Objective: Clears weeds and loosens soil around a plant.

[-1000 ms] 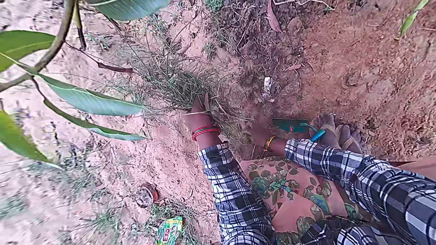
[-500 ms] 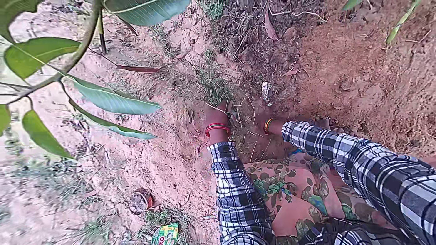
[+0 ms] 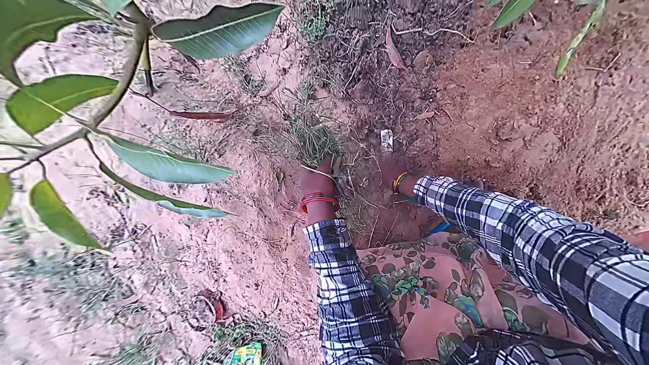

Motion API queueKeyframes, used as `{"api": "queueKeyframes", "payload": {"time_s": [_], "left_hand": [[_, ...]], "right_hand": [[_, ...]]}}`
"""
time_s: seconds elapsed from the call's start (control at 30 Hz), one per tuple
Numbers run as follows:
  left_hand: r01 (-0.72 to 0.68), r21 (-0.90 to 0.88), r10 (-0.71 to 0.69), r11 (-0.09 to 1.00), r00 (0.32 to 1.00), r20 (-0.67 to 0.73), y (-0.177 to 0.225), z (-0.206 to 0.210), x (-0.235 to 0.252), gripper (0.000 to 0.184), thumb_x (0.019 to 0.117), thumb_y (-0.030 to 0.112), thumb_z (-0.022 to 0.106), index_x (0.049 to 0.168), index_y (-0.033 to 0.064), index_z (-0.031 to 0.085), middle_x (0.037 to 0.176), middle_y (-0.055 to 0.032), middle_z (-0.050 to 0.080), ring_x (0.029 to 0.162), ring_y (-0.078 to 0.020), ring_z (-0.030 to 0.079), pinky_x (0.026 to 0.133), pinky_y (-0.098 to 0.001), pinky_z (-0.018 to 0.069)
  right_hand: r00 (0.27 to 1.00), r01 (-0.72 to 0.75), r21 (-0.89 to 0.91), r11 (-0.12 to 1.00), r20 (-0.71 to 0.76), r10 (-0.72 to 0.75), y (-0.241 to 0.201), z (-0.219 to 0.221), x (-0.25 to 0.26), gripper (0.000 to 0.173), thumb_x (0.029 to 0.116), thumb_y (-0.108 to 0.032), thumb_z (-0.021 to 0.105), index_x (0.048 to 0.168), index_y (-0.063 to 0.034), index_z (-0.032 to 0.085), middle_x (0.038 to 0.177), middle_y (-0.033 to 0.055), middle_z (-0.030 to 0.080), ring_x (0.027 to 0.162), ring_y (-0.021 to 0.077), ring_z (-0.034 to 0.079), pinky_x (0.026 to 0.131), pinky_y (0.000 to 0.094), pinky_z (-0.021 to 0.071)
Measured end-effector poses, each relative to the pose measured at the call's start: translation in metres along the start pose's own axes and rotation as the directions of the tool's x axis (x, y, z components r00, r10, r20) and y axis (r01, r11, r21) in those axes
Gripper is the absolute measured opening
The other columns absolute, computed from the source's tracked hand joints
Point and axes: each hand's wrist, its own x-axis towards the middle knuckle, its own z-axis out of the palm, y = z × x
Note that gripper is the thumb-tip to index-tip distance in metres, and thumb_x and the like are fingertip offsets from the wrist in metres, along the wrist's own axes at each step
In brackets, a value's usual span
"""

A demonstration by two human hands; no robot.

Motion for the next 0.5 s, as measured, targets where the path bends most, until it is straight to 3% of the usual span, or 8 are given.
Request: {"api": "queueKeyframes", "payload": {"time_s": [0.07, 0.1, 0.17, 0.23, 0.3, 0.37, 0.43, 0.5], "left_hand": [[-0.032, -0.061, 0.031, 0.998, 0.999, -0.023, -0.003, 0.0, 0.013, 0.057, 0.0956, 0.026, 0.072, 0.144, 0.0058, 0.05, 0.128, -0.0176, 0.065, 0.116, -0.0281, 0.063, 0.097, -0.0521, 0.0512], [-0.033, -0.077, 0.031, 0.996, 0.999, -0.025, -0.001, 0.001, 0.016, 0.056, 0.0952, 0.021, 0.072, 0.144, 0.0039, 0.049, 0.13, -0.0177, 0.064, 0.118, -0.0259, 0.062, 0.1, -0.0489, 0.0501], [-0.013, -0.052, 0.012, 0.999, 1.0, -0.009, 0.005, 0.002, 0.017, 0.054, 0.0955, 0.018, 0.072, 0.143, 0.0022, 0.05, 0.13, -0.0165, 0.063, 0.118, -0.0215, 0.062, 0.102, -0.0427, 0.0495], [0.007, 0.048, -0.009, 0.999, 0.999, 0.035, 0.009, 0.002, 0.008, 0.055, 0.0987, 0.03, 0.069, 0.142, 0.0018, 0.051, 0.128, -0.0212, 0.064, 0.116, -0.0315, 0.063, 0.098, -0.0533, 0.0504], [0.037, 0.148, -0.041, 0.988, 0.999, 0.028, 0.002, 0.004, 0.0, 0.065, 0.0962, 0.051, 0.066, 0.143, 0.0071, 0.052, 0.125, -0.0234, 0.065, 0.112, -0.0413, 0.064, 0.09, -0.0646, 0.0506], [0.037, 0.159, -0.04, 0.987, 0.999, 0.011, -0.003, 0.006, -0.002, 0.07, 0.0936, 0.057, 0.066, 0.143, 0.0095, 0.052, 0.124, -0.0232, 0.066, 0.11, -0.0428, 0.064, 0.088, -0.0664, 0.0504], [0.016, 0.092, -0.018, 0.996, 1.0, 0.02, 0.002, 0.002, 0.001, 0.064, 0.097, 0.044, 0.068, 0.146, 0.0072, 0.049, 0.128, -0.0221, 0.065, 0.115, -0.0377, 0.064, 0.094, -0.0608, 0.0505], [-0.021, -0.057, 0.021, 0.998, 1.0, 0.003, 0.005, -0.001, 0.012, 0.054, 0.0976, 0.021, 0.071, 0.144, 0.0023, 0.05, 0.131, -0.0181, 0.063, 0.118, -0.024, 0.062, 0.103, -0.0449, 0.0496]], "right_hand": [[0.993, 0.115, 0.015, 0.993, 0.012, -0.115, 0.005, -0.007, 0.005, 0.05, 0.0839, 0.001, 0.076, 0.13, 0.0091, 0.061, 0.133, 0.0319, 0.059, 0.121, 0.05, 0.06, 0.098, 0.0684, 0.0496], [0.991, 0.131, 0.034, 0.991, -0.035, -0.129, 0.005, -0.022, 0.0, 0.047, 0.0853, 0.002, 0.076, 0.129, 0.011, 0.06, 0.132, 0.0334, 0.06, 0.122, 0.0513, 0.059, 0.1, 0.0684, 0.0476], [0.962, 0.115, 0.024, 0.993, -0.253, -0.105, 0.012, -0.046, 0.005, 0.049, 0.0816, 0.005, 0.076, 0.13, 0.0063, 0.064, 0.133, 0.0311, 0.059, 0.123, 0.0516, 0.057, 0.101, 0.0666, 0.0483], [0.926, 0.037, -0.052, 0.998, -0.373, -0.054, 0.026, -0.066, 0.019, 0.047, 0.0829, 0.0, 0.076, 0.129, -0.0041, 0.069, 0.142, 0.0252, 0.055, 0.133, 0.0511, 0.048, 0.1, 0.068, 0.0485], [0.943, 0.008, -0.106, 0.994, -0.33, -0.043, 0.04, -0.07, 0.034, 0.045, 0.0851, 0.0, 0.075, 0.129, -0.0072, 0.07, 0.154, 0.0272, 0.046, 0.143, 0.057, 0.035, 0.105, 0.0771, 0.0383], [0.971, 0.049, -0.175, 0.983, -0.224, -0.088, 0.048, -0.071, 0.047, 0.043, 0.0843, -0.002, 0.078, 0.126, -0.0122, 0.073, 0.15, 0.0275, 0.05, 0.14, 0.0566, 0.04, 0.106, 0.0777, 0.0382], [0.969, 0.103, -0.112, 0.988, -0.212, -0.125, 0.041, -0.091, 0.04, 0.039, 0.0915, -0.005, 0.071, 0.131, -0.0064, 0.069, 0.138, 0.0275, 0.06, 0.129, 0.0497, 0.055, 0.105, 0.0696, 0.0436], [0.936, 0.109, 0.128, 0.986, -0.348, -0.058, 0.034, -0.111, 0.034, 0.04, 0.0943, -0.005, 0.066, 0.134, 0.0021, 0.063, 0.135, 0.0299, 0.062, 0.127, 0.0479, 0.059, 0.107, 0.0662, 0.0447]]}}
